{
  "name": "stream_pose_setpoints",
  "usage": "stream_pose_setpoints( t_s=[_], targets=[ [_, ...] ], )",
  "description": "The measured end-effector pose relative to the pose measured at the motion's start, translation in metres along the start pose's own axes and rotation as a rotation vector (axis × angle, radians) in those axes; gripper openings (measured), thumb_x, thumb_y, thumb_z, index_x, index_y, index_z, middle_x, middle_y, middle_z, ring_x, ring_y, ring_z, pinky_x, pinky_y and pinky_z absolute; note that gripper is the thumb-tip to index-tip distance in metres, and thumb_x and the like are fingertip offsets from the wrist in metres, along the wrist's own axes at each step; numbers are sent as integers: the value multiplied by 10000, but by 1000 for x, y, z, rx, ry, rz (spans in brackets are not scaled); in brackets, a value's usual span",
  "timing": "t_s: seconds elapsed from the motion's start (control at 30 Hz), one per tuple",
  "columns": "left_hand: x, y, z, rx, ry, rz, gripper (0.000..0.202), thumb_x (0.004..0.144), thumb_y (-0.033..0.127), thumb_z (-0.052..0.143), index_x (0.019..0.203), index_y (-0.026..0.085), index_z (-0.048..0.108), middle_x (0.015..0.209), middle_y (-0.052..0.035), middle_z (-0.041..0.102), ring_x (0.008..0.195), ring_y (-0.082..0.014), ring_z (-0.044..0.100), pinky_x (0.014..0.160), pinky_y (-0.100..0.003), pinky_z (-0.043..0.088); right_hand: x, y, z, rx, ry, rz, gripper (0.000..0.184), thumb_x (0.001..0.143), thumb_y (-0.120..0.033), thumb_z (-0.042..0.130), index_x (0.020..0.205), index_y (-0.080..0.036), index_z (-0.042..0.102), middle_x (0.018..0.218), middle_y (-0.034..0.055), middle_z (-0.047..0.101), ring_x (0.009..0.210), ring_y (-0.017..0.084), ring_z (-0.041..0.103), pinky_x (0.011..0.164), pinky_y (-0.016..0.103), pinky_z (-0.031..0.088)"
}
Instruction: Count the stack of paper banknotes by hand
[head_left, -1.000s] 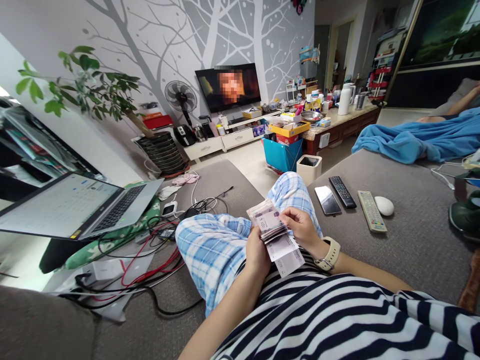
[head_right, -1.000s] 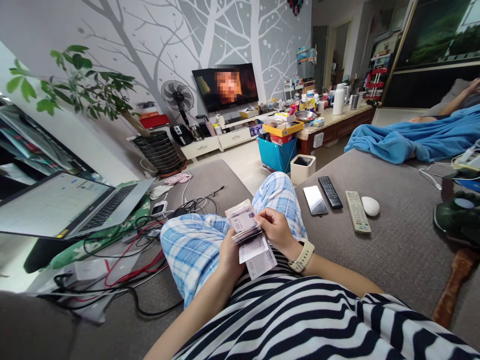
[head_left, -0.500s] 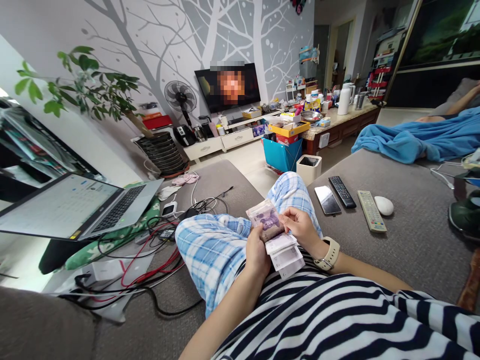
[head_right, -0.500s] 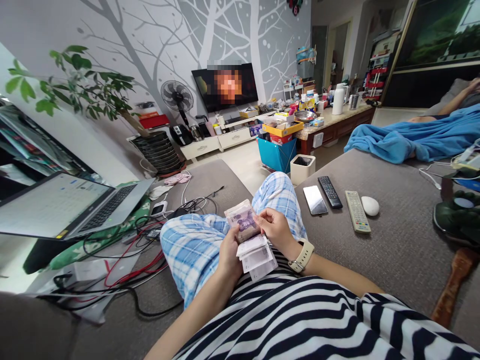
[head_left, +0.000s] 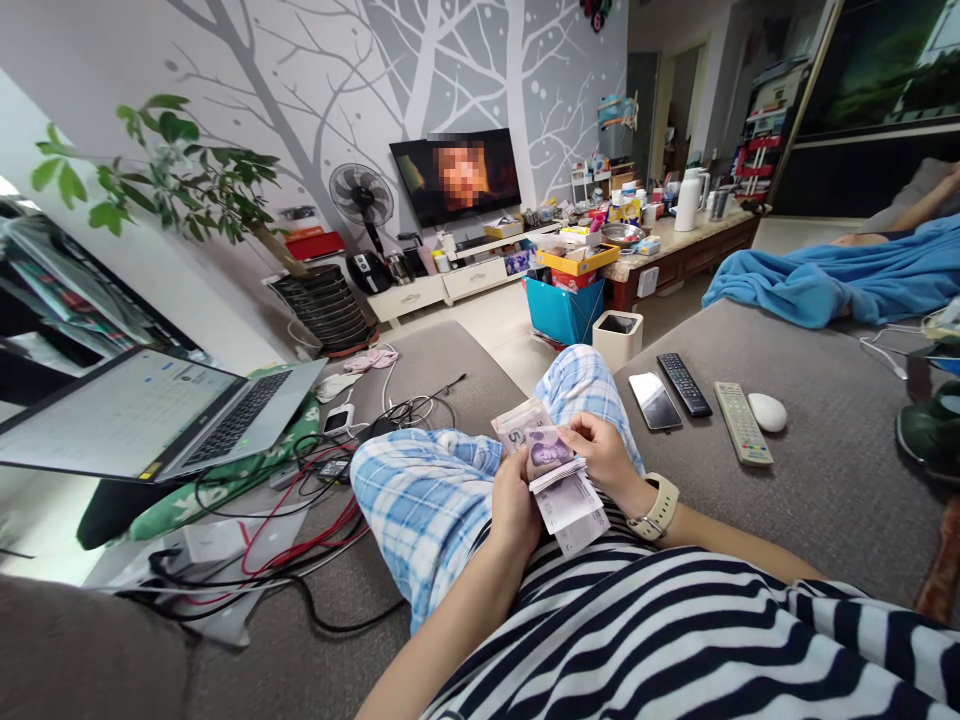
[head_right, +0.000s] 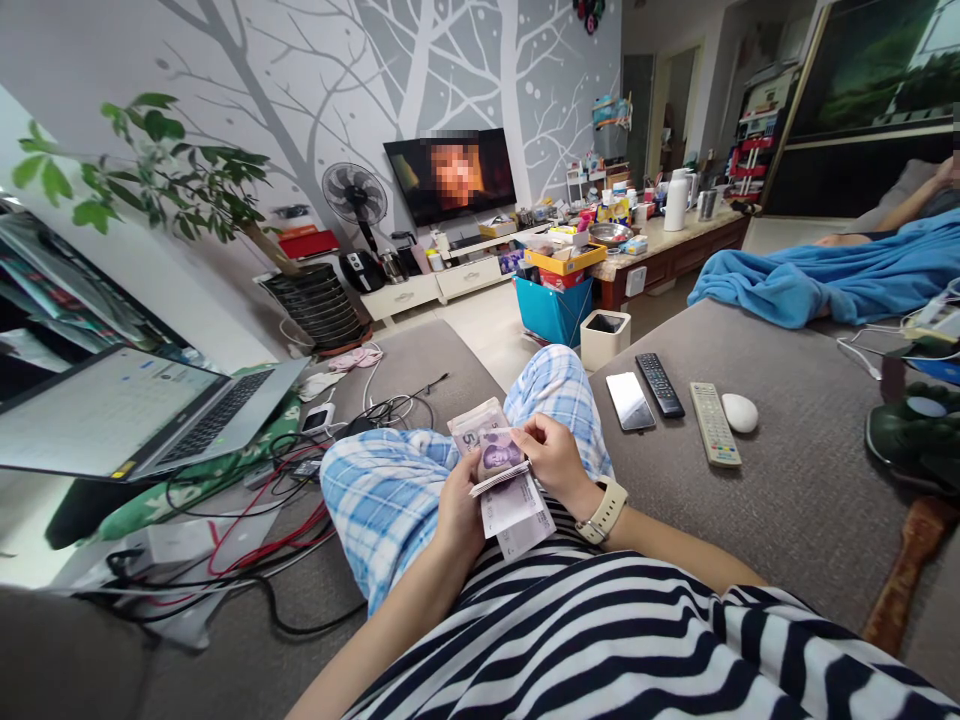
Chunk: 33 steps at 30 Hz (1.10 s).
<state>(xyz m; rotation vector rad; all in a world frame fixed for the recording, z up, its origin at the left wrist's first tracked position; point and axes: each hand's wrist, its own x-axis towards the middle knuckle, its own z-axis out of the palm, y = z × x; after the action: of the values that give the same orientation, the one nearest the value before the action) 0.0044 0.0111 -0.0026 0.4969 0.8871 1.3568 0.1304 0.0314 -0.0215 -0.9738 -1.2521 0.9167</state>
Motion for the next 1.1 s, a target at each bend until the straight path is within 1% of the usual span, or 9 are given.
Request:
stream_pose_setpoints(
  t_s=[0.1, 0.2, 0.43, 0.6, 0.7, 0.8, 0.97, 1.1],
  targets=[
    [1, 1, 1, -7, 32, 28, 217, 662, 292, 680, 807, 131, 658, 745, -50, 704, 657, -172, 646, 650, -279, 505, -1, -4, 1, 20, 0, -18, 299, 807, -431, 627, 655, -198, 519, 606, -32, 483, 574, 132, 433, 550, 271, 353],
    [1, 1, 1, 22, 30, 41, 182, 662, 280, 672, 770, 134, 664, 713, -35, 691, 631, -153, 619, 634, -262, 492, -2, -10, 1, 68, -14, -19, 286, 813, -427, 620, 665, -197, 536, 618, -25, 496, 585, 136, 447, 556, 272, 367],
    [1, 1, 1, 41, 2, 31, 169, 658, 277, 659, 754, 138, 662, 709, -27, 672, 669, -158, 616, 666, -263, 486, -4, -18, 3, 132, -11, -14, 260, 809, -420, 621, 683, -198, 569, 624, -16, 527, 590, 140, 464, 559, 272, 384],
    [2, 1, 0, 41, -8, 33, 191, 655, 290, 667, 772, 139, 666, 750, -35, 682, 701, -168, 626, 705, -274, 486, -4, -20, 4, 137, -4, -5, 264, 803, -439, 627, 690, -204, 580, 627, -12, 538, 590, 146, 474, 564, 277, 394],
    [2, 1, -1, 36, -11, 24, 202, 657, 303, 669, 774, 139, 666, 733, -32, 673, 696, -169, 625, 706, -276, 484, -4, -20, 3, 133, -10, -3, 278, 801, -454, 628, 689, -204, 579, 618, -13, 531, 582, 145, 468, 559, 277, 389],
    [0, 2, 1, 41, -4, 28, 177, 654, 288, 663, 755, 143, 663, 719, -25, 672, 659, -155, 608, 676, -267, 480, -5, -20, 3, 137, -19, -11, 276, 805, -449, 627, 689, -203, 577, 618, -14, 521, 580, 143, 461, 558, 277, 380],
    [-4, 5, 5, 72, 57, 35, 160, 649, 276, 661, 728, 137, 661, 693, -28, 673, 609, -143, 584, 571, -238, 450, -5, -20, 2, 144, -37, -17, 267, 812, -443, 618, 698, -205, 579, 625, -14, 516, 575, 143, 453, 555, 279, 372],
    [-6, 6, 7, 74, 64, 46, 149, 662, 269, 670, 729, 136, 666, 665, -22, 666, 590, -141, 576, 559, -237, 443, -5, -20, 2, 138, -43, -22, 289, 814, -466, 605, 693, -206, 576, 620, -15, 507, 572, 142, 445, 549, 275, 368]
  ],
)
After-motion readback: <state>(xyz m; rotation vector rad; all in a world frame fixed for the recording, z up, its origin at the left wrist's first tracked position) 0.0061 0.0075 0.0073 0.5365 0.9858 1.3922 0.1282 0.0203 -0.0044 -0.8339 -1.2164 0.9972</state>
